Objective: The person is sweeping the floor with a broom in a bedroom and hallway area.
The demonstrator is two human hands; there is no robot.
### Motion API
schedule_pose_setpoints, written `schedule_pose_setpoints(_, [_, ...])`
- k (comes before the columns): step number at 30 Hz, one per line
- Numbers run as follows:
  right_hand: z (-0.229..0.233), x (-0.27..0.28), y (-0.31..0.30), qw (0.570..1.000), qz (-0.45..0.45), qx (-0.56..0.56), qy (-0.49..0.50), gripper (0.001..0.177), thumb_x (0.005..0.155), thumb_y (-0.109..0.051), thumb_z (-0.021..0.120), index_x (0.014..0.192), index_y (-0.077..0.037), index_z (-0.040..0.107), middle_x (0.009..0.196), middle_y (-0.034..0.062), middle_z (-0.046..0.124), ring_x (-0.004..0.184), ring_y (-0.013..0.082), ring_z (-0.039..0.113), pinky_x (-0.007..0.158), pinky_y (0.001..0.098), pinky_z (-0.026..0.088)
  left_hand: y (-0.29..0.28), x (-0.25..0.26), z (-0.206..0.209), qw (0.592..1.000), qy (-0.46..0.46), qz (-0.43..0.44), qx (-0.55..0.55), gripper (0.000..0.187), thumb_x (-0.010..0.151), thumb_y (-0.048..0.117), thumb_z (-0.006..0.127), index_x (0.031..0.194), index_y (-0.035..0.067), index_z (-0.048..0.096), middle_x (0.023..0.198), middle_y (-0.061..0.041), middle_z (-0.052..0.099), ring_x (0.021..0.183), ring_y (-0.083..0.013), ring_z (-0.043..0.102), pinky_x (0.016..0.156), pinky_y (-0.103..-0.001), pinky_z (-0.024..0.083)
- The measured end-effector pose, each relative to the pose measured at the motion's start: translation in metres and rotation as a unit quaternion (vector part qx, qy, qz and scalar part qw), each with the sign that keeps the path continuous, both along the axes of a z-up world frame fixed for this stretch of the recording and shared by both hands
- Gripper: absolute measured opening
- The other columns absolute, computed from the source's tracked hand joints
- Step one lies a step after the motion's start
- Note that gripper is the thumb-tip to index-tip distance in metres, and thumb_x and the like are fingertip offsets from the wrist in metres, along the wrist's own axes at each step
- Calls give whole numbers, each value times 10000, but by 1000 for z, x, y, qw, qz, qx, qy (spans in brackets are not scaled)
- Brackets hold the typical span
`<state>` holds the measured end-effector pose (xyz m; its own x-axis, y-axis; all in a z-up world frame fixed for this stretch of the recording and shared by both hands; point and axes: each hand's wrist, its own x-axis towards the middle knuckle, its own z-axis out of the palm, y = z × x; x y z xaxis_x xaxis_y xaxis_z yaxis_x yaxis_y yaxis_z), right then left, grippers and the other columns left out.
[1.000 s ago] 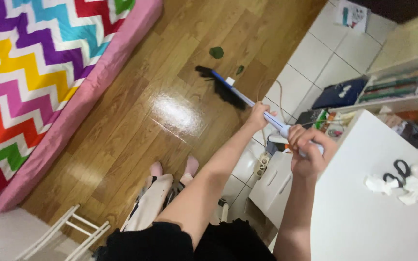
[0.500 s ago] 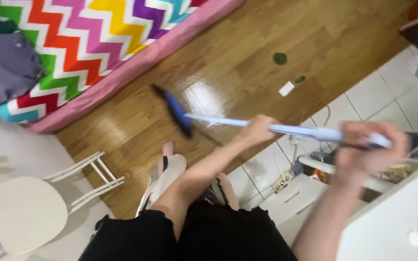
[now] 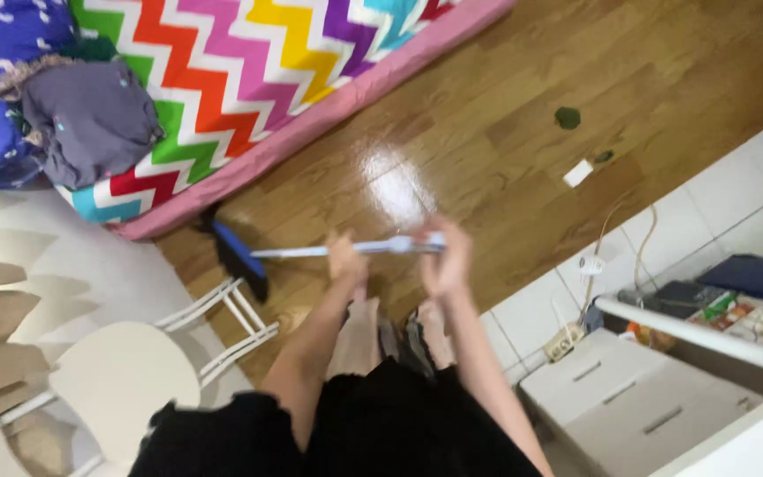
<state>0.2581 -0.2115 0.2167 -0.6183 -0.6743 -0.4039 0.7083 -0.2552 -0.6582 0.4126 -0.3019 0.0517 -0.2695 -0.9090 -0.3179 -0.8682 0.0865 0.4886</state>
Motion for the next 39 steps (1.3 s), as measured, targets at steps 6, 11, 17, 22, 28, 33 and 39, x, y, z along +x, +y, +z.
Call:
schedule_pose_setpoints(6, [116,-94,74,986,-113,25,122,196,1004,-224,594,867,-92,548,763,36,558,716,179,556,718,349,470,67,-158,37,959,247,-136,40,149,812,233,782,953,184,782,1022,-120,723,1127,-347,622,1055,-504,467])
schedule_pose_setpoints(11, [195,-116,96,937,-119,35,327,269,1058,-105,503,797,-43,488,687,89,478,661,201,436,748,376,393,58,-252,124,909,316,-268,54,162,958,294,644,968,191,768,947,-142,712,966,-350,665,897,-490,490])
schedule_pose_setpoints(17, [196,-146,168,926,-167,35,337,382,1056,-215,516,698,-103,444,555,39,393,571,157,372,738,384,392,69,-258,157,855,185,-477,88,336,999,432,589,849,184,759,850,-119,763,810,-308,757,727,-439,589])
schedule_pose_setpoints(22, [95,-158,180,965,-228,-32,125,327,1033,-311,587,783,-101,573,686,40,510,670,179,457,784,362,411,75,-206,94,878,215,-416,98,274,767,279,640,985,231,798,911,-123,764,852,-353,723,742,-491,564])
schedule_pose_setpoints(28, [-102,-145,139,977,-202,-4,-69,204,987,-177,553,857,-22,582,780,109,588,730,230,558,734,394,487,54,-160,-75,920,-91,-339,175,247,890,273,682,1014,77,767,1078,-226,730,1047,-396,697,908,-498,550])
schedule_pose_setpoints(33, [-23,-241,165,989,-145,40,-15,229,987,-113,544,795,11,553,725,114,539,720,248,553,753,399,491,113,-271,-83,923,-169,-325,117,268,898,299,693,1015,83,802,1070,-217,749,1056,-378,703,968,-464,538])
schedule_pose_setpoints(39, [71,-405,310,964,-238,77,94,235,982,-124,548,762,-40,561,642,89,546,631,207,524,692,374,456,271,-474,-60,904,129,-382,141,379,973,441,606,930,98,761,988,-197,732,1043,-401,648,1003,-521,430])
